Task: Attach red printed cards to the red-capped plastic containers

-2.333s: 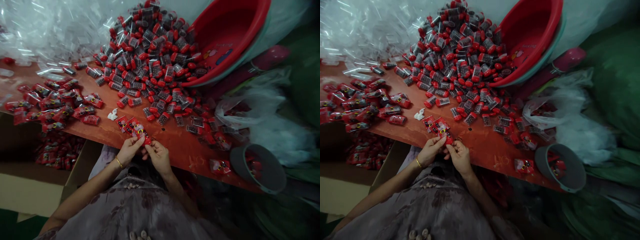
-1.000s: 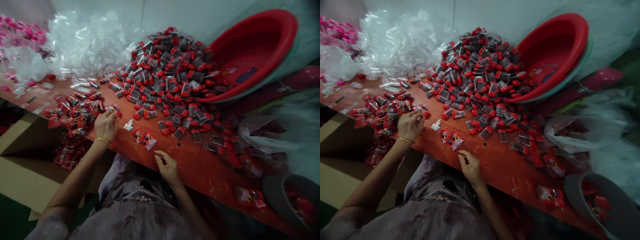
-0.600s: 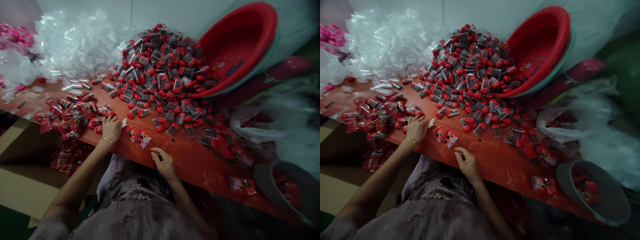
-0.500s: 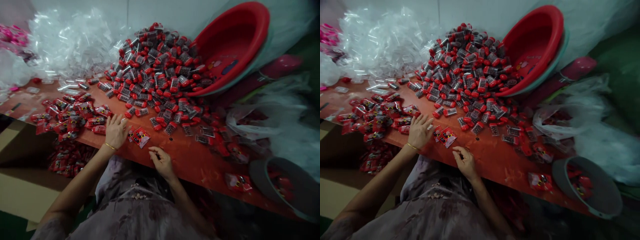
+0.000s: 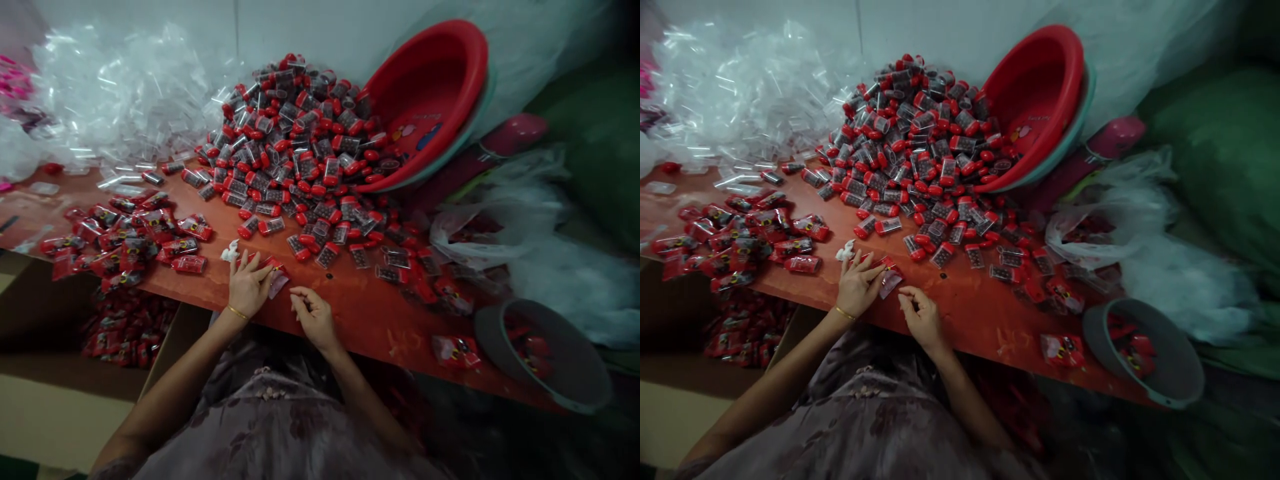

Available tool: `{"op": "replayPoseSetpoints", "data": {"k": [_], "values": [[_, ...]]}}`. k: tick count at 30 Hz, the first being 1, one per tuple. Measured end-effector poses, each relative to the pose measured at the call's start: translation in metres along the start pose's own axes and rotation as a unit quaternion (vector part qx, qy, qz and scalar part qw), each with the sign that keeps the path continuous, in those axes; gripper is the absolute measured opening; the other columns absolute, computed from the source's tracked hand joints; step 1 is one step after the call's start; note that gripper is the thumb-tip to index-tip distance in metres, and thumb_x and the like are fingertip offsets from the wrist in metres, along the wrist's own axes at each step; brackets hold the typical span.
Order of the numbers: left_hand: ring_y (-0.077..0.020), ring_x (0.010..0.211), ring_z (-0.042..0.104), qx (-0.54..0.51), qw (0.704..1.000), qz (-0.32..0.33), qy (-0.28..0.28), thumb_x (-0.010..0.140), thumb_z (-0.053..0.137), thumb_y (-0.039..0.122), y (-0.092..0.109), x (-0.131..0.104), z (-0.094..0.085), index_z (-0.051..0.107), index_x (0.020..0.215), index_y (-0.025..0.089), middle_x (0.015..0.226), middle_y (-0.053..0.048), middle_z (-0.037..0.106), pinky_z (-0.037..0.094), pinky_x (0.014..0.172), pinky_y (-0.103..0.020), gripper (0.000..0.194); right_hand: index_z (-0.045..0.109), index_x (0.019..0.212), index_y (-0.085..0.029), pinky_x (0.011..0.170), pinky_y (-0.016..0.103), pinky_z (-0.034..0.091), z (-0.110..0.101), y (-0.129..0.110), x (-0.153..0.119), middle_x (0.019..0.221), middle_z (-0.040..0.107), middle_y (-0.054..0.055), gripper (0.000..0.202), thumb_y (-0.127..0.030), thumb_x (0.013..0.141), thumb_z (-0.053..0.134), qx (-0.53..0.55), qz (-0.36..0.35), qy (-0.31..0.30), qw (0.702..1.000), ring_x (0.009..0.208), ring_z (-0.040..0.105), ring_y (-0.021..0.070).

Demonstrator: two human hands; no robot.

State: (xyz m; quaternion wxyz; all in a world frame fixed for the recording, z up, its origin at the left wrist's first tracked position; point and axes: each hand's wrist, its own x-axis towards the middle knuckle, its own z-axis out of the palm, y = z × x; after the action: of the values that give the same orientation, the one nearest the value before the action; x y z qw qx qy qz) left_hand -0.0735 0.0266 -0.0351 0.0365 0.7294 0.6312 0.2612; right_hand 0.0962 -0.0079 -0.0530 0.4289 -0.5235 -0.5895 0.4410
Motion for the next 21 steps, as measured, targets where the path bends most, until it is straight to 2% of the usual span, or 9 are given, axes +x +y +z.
{"op": "replayPoseSetpoints", "data": {"k": [3, 5, 7, 9, 11, 13, 16, 18, 21], "values": [[-0.0335, 0.128, 0.043, -0.018, 0.999, -0.01, 0.034, 0.086, 0.051, 0.038, 0.006, -0.001, -0.008, 0.071, 0.101, 0.027, 0.124, -0.011, 0.061, 0.025, 0.106, -0.056, 0.028, 0.059, 0.103, -0.017, 0.048, 0.021, 0.045, 0.006, -0.01, 0.018, 0.078, 0.063, 0.002, 0.034, -0.044, 0.082, 0.053, 0.027, 0.032, 0.031, 0.999, 0.052, 0.054, 0.0091], [-0.0328, 0.128, 0.043, -0.038, 0.998, -0.009, 0.04, 0.086, 0.05, 0.036, 0.012, -0.001, -0.013, 0.071, 0.102, 0.027, 0.126, -0.01, 0.06, 0.025, 0.106, -0.055, 0.028, 0.059, 0.105, -0.017, 0.056, 0.023, 0.048, 0.012, -0.017, 0.032, 0.087, 0.065, 0.003, 0.038, -0.043, 0.078, 0.059, 0.017, 0.017, 0.044, 0.999, 0.061, 0.058, 0.0109], [-0.0316, 0.129, 0.042, -0.069, 0.997, -0.013, 0.044, 0.086, 0.05, 0.035, 0.016, -0.002, -0.017, 0.07, 0.105, 0.026, 0.128, -0.01, 0.059, 0.024, 0.107, -0.054, 0.028, 0.062, 0.097, -0.017, 0.063, 0.024, 0.05, 0.018, -0.022, 0.043, 0.085, 0.067, 0.004, 0.031, -0.041, 0.078, 0.059, 0.021, -0.002, 0.044, 0.999, 0.068, 0.06, 0.013], [-0.0305, 0.127, 0.044, -0.117, 0.99, -0.05, 0.06, 0.083, 0.054, 0.037, 0.018, -0.003, -0.02, 0.065, 0.115, 0.022, 0.13, -0.012, 0.057, 0.029, 0.106, -0.05, 0.036, 0.064, 0.084, -0.017, 0.064, 0.025, 0.05, 0.022, -0.026, 0.048, 0.075, 0.067, 0.003, 0.026, -0.04, 0.083, 0.053, 0.041, -0.01, 0.04, 0.998, 0.066, 0.061, 0.0141], [-0.0295, 0.115, 0.055, -0.188, 0.972, -0.129, 0.049, 0.08, 0.057, 0.044, 0.018, -0.004, -0.023, 0.06, 0.121, 0.017, 0.121, -0.014, 0.063, 0.04, 0.098, -0.044, 0.049, 0.065, 0.081, -0.017, 0.059, 0.025, 0.049, 0.022, -0.027, 0.048, 0.068, 0.066, 0.002, 0.029, -0.04, 0.086, 0.048, 0.045, -0.013, 0.047, 0.998, 0.06, 0.06, 0.0139], [-0.026, 0.093, 0.065, -0.3, 0.931, -0.206, -0.016, 0.078, 0.055, 0.052, 0.017, -0.003, -0.024, 0.065, 0.112, 0.014, 0.101, -0.013, 0.071, 0.049, 0.083, -0.037, 0.052, 0.067, 0.088, -0.018, 0.056, 0.025, 0.049, 0.02, -0.029, 0.046, 0.068, 0.067, 0.001, 0.029, -0.037, 0.087, 0.046, 0.023, -0.021, 0.058, 0.998, 0.055, 0.058, 0.0134], [-0.0192, 0.069, 0.064, -0.478, 0.83, -0.268, -0.105, 0.072, 0.058, 0.06, 0.02, 0.002, -0.022, 0.072, 0.084, 0.013, 0.076, -0.008, 0.072, 0.05, 0.066, -0.029, 0.051, 0.069, 0.098, -0.019, 0.056, 0.025, 0.048, 0.016, -0.031, 0.041, 0.071, 0.069, 0.001, 0.028, -0.033, 0.087, 0.046, -0.013, -0.045, 0.055, 0.997, 0.054, 0.058, 0.0136], [-0.0158, 0.064, 0.061, -0.551, 0.776, -0.296, -0.082, 0.063, 0.068, 0.058, 0.025, 0.005, -0.021, 0.072, 0.079, 0.012, 0.073, -0.006, 0.071, 0.049, 0.063, -0.026, 0.049, 0.07, 0.096, -0.019, 0.059, 0.026, 0.048, 0.014, -0.031, 0.039, 0.073, 0.07, 0.002, 0.027, -0.032, 0.086, 0.048, -0.031, -0.066, 0.053, 0.996, 0.058, 0.06, 0.0143], [-0.0114, 0.055, 0.055, -0.588, 0.747, -0.309, -0.03, 0.056, 0.076, 0.049, 0.033, 0.007, -0.019, 0.072, 0.072, 0.012, 0.062, -0.003, 0.067, 0.045, 0.056, -0.023, 0.041, 0.07, 0.084, -0.018, 0.059, 0.024, 0.046, 0.013, -0.031, 0.036, 0.067, 0.067, 0.002, 0.026, -0.032, 0.086, 0.048, -0.059, -0.087, 0.06, 0.993, 0.059, 0.059, 0.0139]]}}
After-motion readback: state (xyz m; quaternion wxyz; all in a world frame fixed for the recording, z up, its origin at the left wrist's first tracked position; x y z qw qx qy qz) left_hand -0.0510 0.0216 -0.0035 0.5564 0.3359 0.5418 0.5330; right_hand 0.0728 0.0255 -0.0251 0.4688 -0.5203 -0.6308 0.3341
